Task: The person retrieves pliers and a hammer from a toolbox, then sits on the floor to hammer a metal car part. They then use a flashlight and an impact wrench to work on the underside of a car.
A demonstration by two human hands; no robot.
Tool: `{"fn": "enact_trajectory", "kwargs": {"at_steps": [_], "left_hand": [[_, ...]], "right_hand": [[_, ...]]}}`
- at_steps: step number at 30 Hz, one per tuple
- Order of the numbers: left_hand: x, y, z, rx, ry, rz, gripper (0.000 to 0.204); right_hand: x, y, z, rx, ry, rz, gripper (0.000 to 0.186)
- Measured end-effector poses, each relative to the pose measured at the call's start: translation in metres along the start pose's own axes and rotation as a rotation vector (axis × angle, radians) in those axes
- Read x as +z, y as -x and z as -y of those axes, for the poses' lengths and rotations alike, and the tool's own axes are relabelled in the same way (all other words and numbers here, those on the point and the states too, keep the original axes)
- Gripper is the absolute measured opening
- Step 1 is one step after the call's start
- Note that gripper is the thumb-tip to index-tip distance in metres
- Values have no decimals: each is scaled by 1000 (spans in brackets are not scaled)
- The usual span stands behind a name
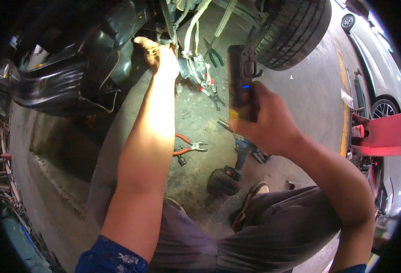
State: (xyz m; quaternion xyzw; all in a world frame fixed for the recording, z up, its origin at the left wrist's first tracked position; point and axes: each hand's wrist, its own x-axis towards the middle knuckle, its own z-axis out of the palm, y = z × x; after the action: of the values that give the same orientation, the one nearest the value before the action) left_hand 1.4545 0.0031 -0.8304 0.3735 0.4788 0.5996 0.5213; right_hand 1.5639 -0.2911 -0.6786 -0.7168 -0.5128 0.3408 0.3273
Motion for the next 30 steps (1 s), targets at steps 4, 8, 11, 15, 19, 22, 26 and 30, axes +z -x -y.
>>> {"fn": "enact_trajectory", "kwargs": {"at_steps": [4,8,11,15,19,22,26,30], "left_hand": [[9,-9,9,-141,156,-24,99],[24,14,12,87,84,-183,101],[29,25,17,64,-8,-110,98],[15,-19,54,254,166,-94,93],[31,13,19,78,324,-157,88],[22,33,-19,-277,286,-29,93],[-2,58,-67,-119,-148,27,97],[-4,68,-85,-118,-444,-52,97]], "right_hand": [[3,3,11,-17,27,-1,44],[1,5,7,-17,94,-3,44],[0,9,4,-26,98,-29,44],[12,5,28,-27,77,19,44],[8,7,19,-13,76,14,44],[0,7,15,1,116,8,44],[2,8,22,15,133,41,41],[12,6,14,1,-117,42,36]]}}
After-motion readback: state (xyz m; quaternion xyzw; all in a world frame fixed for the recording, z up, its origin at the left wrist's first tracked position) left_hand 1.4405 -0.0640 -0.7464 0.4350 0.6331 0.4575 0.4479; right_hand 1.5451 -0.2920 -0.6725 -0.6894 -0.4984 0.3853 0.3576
